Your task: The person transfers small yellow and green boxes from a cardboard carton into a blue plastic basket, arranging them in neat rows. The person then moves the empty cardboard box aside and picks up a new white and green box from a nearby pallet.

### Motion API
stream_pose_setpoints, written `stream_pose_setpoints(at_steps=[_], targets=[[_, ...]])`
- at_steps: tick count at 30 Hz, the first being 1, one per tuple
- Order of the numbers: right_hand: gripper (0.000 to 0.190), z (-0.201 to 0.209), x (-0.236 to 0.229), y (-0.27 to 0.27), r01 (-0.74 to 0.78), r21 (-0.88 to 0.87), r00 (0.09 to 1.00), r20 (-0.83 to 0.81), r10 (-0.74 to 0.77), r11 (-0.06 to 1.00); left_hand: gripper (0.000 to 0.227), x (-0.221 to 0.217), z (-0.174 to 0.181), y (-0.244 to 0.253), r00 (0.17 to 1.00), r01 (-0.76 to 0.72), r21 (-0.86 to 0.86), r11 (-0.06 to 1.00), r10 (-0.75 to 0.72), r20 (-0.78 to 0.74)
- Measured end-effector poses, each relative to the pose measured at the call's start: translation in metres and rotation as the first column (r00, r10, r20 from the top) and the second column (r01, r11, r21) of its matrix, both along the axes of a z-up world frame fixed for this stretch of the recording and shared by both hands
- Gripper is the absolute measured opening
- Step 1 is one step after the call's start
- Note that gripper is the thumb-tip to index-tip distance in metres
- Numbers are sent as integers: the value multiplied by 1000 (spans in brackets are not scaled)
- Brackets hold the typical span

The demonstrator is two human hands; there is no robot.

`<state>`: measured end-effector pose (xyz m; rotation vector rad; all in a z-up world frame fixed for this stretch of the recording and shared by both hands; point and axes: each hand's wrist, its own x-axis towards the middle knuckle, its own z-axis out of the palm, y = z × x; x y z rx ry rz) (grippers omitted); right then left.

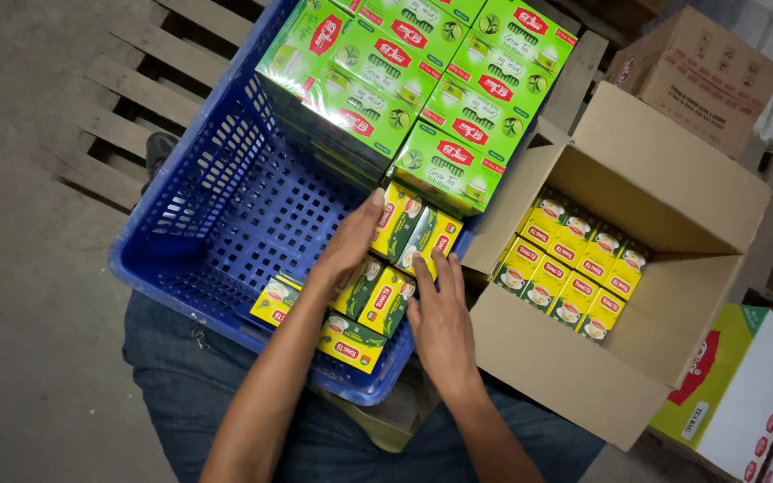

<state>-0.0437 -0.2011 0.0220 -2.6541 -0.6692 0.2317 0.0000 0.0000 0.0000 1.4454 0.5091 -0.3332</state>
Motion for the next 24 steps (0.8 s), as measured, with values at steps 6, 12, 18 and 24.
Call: stream_pose_setpoints(at_steps=[6, 12, 18, 24], targets=[[60, 19, 2, 2, 32, 105, 999, 1, -32, 994, 104, -6, 80, 5, 992, 34, -62, 997, -41, -118], [49, 22, 1, -3, 66, 216, 998, -37, -59, 974, 101, -5, -6, 22, 993, 114, 34, 993, -112, -46], [27, 33, -13, -44, 63, 398, 967, 204, -155, 915, 95, -15, -40, 30, 1000, 23, 147, 989, -23, 1], [23, 27, -3, -154, 160, 225, 917, 328, -229, 961, 61, -93, -15, 56, 963, 139, 620, 772, -250, 96]])
